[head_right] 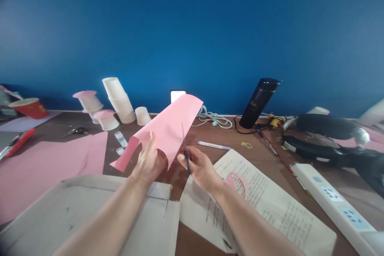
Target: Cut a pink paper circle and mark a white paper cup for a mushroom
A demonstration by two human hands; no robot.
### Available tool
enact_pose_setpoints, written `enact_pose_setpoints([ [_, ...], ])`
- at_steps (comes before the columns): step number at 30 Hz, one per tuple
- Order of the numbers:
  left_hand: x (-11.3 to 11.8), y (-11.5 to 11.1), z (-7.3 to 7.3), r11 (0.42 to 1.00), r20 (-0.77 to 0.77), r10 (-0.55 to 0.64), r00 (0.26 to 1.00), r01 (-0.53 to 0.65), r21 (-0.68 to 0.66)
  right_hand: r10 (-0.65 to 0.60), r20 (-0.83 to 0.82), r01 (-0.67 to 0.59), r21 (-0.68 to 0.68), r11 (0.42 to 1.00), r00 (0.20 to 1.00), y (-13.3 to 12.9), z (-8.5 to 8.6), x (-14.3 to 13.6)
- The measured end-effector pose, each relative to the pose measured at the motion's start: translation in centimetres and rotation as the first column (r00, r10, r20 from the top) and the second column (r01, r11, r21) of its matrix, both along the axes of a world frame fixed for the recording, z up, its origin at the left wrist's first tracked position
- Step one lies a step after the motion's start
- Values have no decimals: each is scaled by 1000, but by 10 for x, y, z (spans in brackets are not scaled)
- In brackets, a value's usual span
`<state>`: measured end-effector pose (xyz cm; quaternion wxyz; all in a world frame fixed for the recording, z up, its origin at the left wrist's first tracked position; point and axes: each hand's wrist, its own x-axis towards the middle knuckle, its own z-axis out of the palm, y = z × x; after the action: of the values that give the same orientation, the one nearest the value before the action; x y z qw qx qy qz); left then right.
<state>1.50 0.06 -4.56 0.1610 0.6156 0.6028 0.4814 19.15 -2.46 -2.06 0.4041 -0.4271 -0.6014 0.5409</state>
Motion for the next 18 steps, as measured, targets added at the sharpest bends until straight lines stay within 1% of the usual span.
enact_pose_setpoints([
  [2, 2, -1, 5, 998, 64, -3, 998, 6, -61, -15, 18, 15, 6, 1000, 1000, 0, 1, 0],
  [5, 5, -5, 15, 991, 174, -27, 984, 50, -125, -30, 32, 29, 31, 999, 999, 0, 0, 0],
  [6, 6, -6, 17, 989, 189, -32, 982, 58, -135, -31, 30, 30, 35, 999, 999, 0, 0, 0],
  [8, 5, -7, 20, 989, 169, -31, 985, 55, -140, -34, 21, 34, 42, 999, 999, 0, -2, 0],
  [10, 4, -7, 20, 993, 116, -25, 993, 38, -109, -43, 13, 43, 49, 998, 999, 1, -3, 1],
  [12, 3, -5, 16, 998, 69, -37, 997, 40, -43, -51, 13, 51, 40, 998, 999, 1, -5, 1],
  [14, 1, -4, 12, 999, 53, -42, 998, 42, -3, -49, 20, 48, 26, 998, 999, 1, -6, 1],
  [18, -2, -3, 7, 1000, 60, -24, 998, 25, -11, -53, 24, 52, 42, 998, 998, 0, -7, 0],
])
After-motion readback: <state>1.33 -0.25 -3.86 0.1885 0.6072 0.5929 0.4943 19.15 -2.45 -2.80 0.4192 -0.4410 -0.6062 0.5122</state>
